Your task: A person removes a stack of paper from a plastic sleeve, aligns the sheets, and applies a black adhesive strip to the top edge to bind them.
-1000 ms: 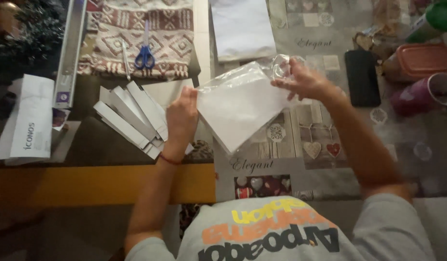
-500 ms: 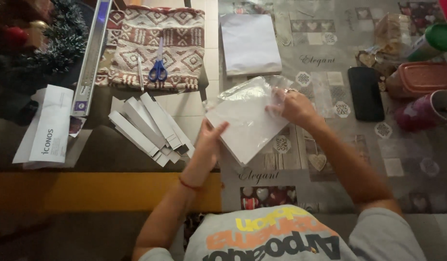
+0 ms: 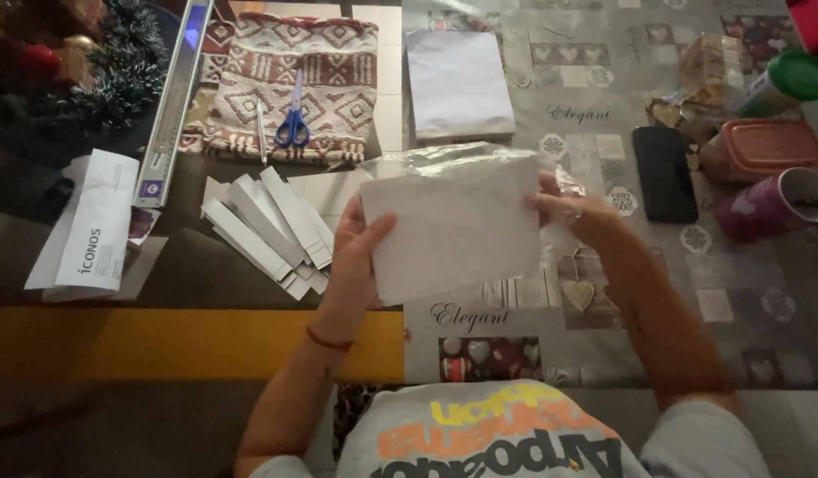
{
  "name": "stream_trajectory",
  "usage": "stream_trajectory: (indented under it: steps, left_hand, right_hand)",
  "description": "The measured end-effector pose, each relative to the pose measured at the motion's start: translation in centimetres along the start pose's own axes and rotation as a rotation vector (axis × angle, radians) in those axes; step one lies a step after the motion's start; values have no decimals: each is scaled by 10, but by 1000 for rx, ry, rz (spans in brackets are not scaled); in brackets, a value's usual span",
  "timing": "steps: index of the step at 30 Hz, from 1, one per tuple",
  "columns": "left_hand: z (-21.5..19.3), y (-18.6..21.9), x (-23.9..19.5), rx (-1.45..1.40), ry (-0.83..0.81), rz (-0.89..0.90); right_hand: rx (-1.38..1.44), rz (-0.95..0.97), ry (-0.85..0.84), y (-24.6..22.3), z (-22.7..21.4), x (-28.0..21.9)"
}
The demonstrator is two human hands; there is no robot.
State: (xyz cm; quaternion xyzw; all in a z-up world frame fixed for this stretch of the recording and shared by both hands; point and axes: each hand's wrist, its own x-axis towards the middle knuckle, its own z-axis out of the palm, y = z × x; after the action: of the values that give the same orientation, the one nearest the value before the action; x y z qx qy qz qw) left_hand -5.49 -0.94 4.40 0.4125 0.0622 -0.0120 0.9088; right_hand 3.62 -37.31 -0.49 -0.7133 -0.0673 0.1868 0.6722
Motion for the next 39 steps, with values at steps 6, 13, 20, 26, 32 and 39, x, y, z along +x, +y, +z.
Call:
stream_trajectory:
  steps: [6,13,20,26,32,39]
  left_hand:
    - [6,13,-5,45,-20,-23]
    - [-35,-9,31,70,-150,-95]
    - [-68,-20,34,401,-56,-233]
    - [-46,-2,29,503,-30,-166]
    - [-61,-38,46,570,-182,-195]
    - [-49,-8,38,590,-142,-125]
  right_hand:
    - [-81,575,224,-39,50,-37]
    - [30,427,337,-99,102,-68]
    - [200,305,402,-105,102,-97]
    - [228,300,458,-85,87,-110]
    - [260,300,508,-66,86,-115]
    - [306,277,564,-53,81,-109]
